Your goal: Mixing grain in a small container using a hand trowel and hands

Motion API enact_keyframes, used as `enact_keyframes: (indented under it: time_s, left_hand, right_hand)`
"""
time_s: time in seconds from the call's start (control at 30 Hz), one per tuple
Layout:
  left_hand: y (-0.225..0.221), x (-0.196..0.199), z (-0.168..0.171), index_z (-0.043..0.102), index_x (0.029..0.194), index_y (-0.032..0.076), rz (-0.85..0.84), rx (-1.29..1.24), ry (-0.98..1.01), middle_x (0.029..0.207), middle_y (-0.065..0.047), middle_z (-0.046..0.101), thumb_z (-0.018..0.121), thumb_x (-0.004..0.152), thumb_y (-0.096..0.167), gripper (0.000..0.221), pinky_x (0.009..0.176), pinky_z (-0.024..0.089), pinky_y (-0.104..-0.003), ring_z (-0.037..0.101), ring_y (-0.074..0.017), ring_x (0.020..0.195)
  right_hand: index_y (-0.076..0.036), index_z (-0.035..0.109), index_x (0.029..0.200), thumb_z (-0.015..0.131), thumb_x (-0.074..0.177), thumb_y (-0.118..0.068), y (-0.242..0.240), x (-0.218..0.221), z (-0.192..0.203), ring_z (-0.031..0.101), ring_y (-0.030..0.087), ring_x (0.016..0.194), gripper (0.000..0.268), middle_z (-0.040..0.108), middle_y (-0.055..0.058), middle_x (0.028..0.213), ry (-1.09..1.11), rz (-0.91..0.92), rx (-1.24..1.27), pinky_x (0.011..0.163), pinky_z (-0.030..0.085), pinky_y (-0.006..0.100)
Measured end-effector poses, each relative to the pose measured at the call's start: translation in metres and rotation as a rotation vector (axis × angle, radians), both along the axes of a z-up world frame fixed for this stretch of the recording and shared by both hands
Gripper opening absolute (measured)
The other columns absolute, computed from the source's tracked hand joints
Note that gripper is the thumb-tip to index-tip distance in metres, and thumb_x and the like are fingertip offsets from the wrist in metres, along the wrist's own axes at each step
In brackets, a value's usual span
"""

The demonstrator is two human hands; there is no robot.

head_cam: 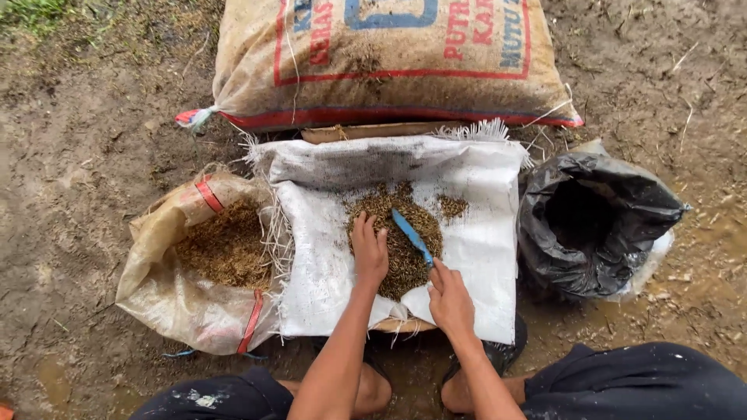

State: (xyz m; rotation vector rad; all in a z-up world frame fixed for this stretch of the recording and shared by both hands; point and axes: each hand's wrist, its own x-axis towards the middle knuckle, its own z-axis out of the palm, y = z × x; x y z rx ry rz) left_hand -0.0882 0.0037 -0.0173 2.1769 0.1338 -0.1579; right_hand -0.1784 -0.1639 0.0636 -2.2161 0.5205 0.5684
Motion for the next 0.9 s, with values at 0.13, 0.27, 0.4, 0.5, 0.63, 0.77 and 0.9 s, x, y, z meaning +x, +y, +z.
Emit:
enact_keyframes:
  time_s: [0.13, 0.27, 0.4, 0.5, 0.63, 0.77, 0.9]
  left_hand:
    - [-0.012, -0.012, 0.047, 0.041, 0.148, 0.008, 0.174, 0.103, 0.016, 0.159, -0.024, 0.03, 0.038, 0.108, 0.036, 0.048, 0.124, 0.022, -0.061, 0.024, -0.0433, 0.152]
    - [-0.032, -0.044, 0.022, 0.02, 0.161, 0.011, 0.359, 0.074, 0.212, 0.167, -0.025, 0.009, 0.05, 0.104, 0.039, 0.071, 0.123, 0.023, -0.063, 0.015, -0.0458, 0.155]
    - [-0.047, -0.062, -0.014, 0.0, 0.166, 0.009, 0.348, -0.009, 0.253, 0.168, -0.029, -0.009, 0.061, 0.101, 0.045, 0.096, 0.122, 0.022, -0.065, 0.003, -0.05, 0.155]
    - [-0.054, -0.054, -0.03, -0.006, 0.166, 0.01, 0.42, -0.137, 0.294, 0.167, -0.026, -0.014, 0.061, 0.101, 0.049, 0.102, 0.119, 0.032, -0.066, 0.002, -0.0493, 0.155]
    - [-0.063, -0.039, -0.026, -0.01, 0.165, 0.008, 0.411, -0.242, 0.262, 0.166, -0.026, -0.018, 0.057, 0.104, 0.054, 0.101, 0.112, 0.041, -0.071, 0.002, -0.0546, 0.152]
    - [-0.061, -0.03, 0.019, -0.005, 0.162, -0.001, 0.421, -0.389, 0.36, 0.164, -0.033, -0.007, 0.053, 0.106, 0.052, 0.097, 0.121, 0.026, -0.07, -0.002, -0.0509, 0.155]
    - [-0.052, -0.026, 0.058, -0.007, 0.16, -0.006, 0.421, -0.635, 0.433, 0.165, -0.034, -0.008, 0.042, 0.109, 0.058, 0.095, 0.127, 0.011, -0.069, -0.006, -0.0496, 0.156]
  right_hand:
    - [-0.016, 0.049, 0.149, 0.058, 0.095, -0.014, -0.002, 0.003, 0.012, 0.068, 0.033, 0.108, 0.055, 0.062, 0.011, 0.121, -0.022, -0.091, 0.023, 0.086, 0.056, 0.047]
    - [-0.01, 0.044, 0.152, 0.054, 0.097, -0.014, -0.011, -0.006, -0.017, 0.064, 0.036, 0.108, 0.056, 0.059, 0.019, 0.125, -0.017, -0.207, 0.044, 0.087, 0.053, 0.048]
    - [-0.005, 0.041, 0.153, 0.052, 0.097, -0.014, -0.012, -0.009, -0.029, 0.065, 0.044, 0.109, 0.059, 0.057, 0.029, 0.125, 0.041, -0.319, 0.151, 0.086, 0.052, 0.052]
    - [-0.01, 0.043, 0.153, 0.054, 0.097, -0.018, -0.004, -0.012, -0.005, 0.071, 0.032, 0.082, 0.058, 0.063, 0.026, 0.118, 0.131, -0.336, 0.236, 0.067, 0.057, 0.044]
    - [-0.011, 0.046, 0.151, 0.058, 0.096, -0.019, -0.004, -0.012, -0.024, 0.072, 0.029, 0.069, 0.057, 0.066, 0.021, 0.103, 0.182, -0.374, 0.327, 0.054, 0.058, 0.039]
    - [-0.002, 0.04, 0.152, 0.057, 0.095, -0.011, -0.001, -0.016, -0.025, 0.062, 0.028, 0.061, 0.06, 0.06, 0.022, 0.101, 0.208, -0.57, 0.655, 0.044, 0.052, 0.039]
    - [0.001, 0.035, 0.154, 0.053, 0.097, -0.008, 0.004, -0.009, 0.01, 0.058, 0.024, 0.063, 0.061, 0.056, 0.023, 0.104, 0.124, -0.595, 0.709, 0.043, 0.049, 0.033]
